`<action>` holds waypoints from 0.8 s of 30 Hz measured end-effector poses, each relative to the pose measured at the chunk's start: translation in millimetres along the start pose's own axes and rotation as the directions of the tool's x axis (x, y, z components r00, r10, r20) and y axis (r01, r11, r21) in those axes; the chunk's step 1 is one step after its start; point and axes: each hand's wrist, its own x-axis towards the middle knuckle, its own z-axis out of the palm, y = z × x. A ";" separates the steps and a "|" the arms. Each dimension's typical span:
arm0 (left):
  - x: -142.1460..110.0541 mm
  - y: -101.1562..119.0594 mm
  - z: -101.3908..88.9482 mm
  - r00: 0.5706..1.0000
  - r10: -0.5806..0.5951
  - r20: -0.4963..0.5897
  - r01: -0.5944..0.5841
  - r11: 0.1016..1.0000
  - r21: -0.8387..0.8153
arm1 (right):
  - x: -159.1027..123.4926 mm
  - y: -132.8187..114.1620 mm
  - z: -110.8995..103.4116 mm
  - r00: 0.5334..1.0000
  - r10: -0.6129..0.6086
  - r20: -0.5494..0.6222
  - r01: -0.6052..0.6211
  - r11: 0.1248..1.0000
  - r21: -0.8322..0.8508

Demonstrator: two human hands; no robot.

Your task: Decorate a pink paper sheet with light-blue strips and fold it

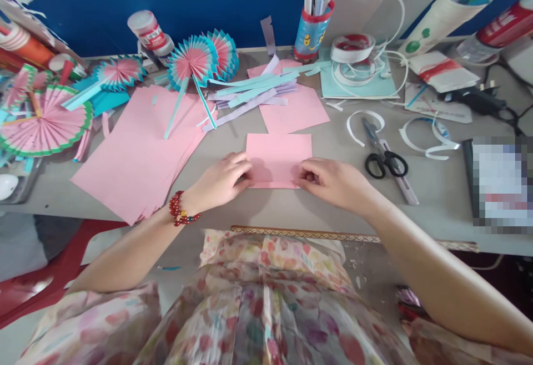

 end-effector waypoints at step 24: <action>1.4 2.5 -1.4 1.000 0.004 0.021 -0.005 0.998 0.062 | 7.7 10.1 -13.6 0.985 -0.109 0.131 0.094 0.989 0.118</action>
